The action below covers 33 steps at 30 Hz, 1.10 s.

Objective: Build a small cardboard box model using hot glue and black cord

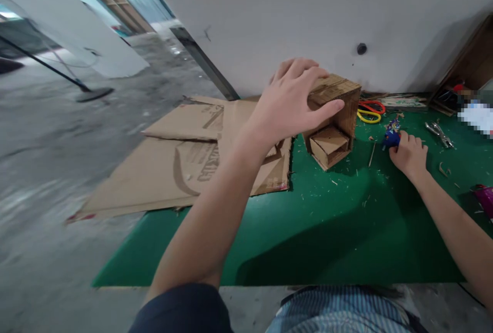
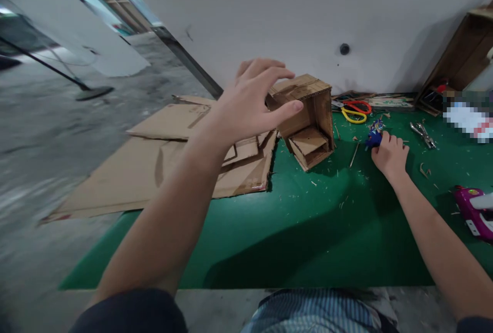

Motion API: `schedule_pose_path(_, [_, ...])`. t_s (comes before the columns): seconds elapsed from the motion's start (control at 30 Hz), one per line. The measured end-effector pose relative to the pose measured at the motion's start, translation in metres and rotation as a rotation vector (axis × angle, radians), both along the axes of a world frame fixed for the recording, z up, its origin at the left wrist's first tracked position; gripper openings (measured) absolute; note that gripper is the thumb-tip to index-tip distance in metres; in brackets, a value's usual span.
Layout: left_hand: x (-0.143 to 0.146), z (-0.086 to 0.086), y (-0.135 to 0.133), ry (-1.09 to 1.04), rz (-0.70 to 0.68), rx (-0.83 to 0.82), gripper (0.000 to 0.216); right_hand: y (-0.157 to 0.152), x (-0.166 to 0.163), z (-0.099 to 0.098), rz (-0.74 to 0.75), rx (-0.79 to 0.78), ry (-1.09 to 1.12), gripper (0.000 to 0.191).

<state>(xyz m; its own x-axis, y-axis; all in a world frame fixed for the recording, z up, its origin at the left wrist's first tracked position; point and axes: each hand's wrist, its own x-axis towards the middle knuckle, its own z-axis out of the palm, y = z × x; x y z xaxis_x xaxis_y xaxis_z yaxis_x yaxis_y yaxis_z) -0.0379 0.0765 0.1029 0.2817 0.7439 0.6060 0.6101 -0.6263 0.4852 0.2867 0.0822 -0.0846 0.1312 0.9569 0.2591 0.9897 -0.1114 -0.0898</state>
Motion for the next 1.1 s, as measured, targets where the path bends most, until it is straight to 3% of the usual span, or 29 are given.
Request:
schedule_pose_path(0.43, [0.005,-0.005,0.019,0.209,0.084,0.010,0.019,0.006,0.001,0.001,-0.021,0.010,0.041,0.052])
schedule_pose_path(0.63, [-0.008,-0.011,0.040,0.159,0.041,-0.002,0.020,0.006,0.002,0.001,-0.028,0.008,0.058,0.054])
schedule_pose_path(0.83, [-0.017,-0.002,0.058,0.227,-0.066,-0.041,0.027,0.008,0.003,-0.002,-0.068,0.010,0.075,0.057])
schedule_pose_path(0.97, [-0.016,-0.002,0.041,0.066,-0.033,0.149,0.039,0.008,0.002,-0.003,-0.077,0.020,0.072,0.059])
schedule_pose_path(1.1, [-0.021,-0.029,0.023,-0.397,0.044,0.550,0.042,0.009,0.001,-0.003,-0.070,0.021,0.067,0.070])
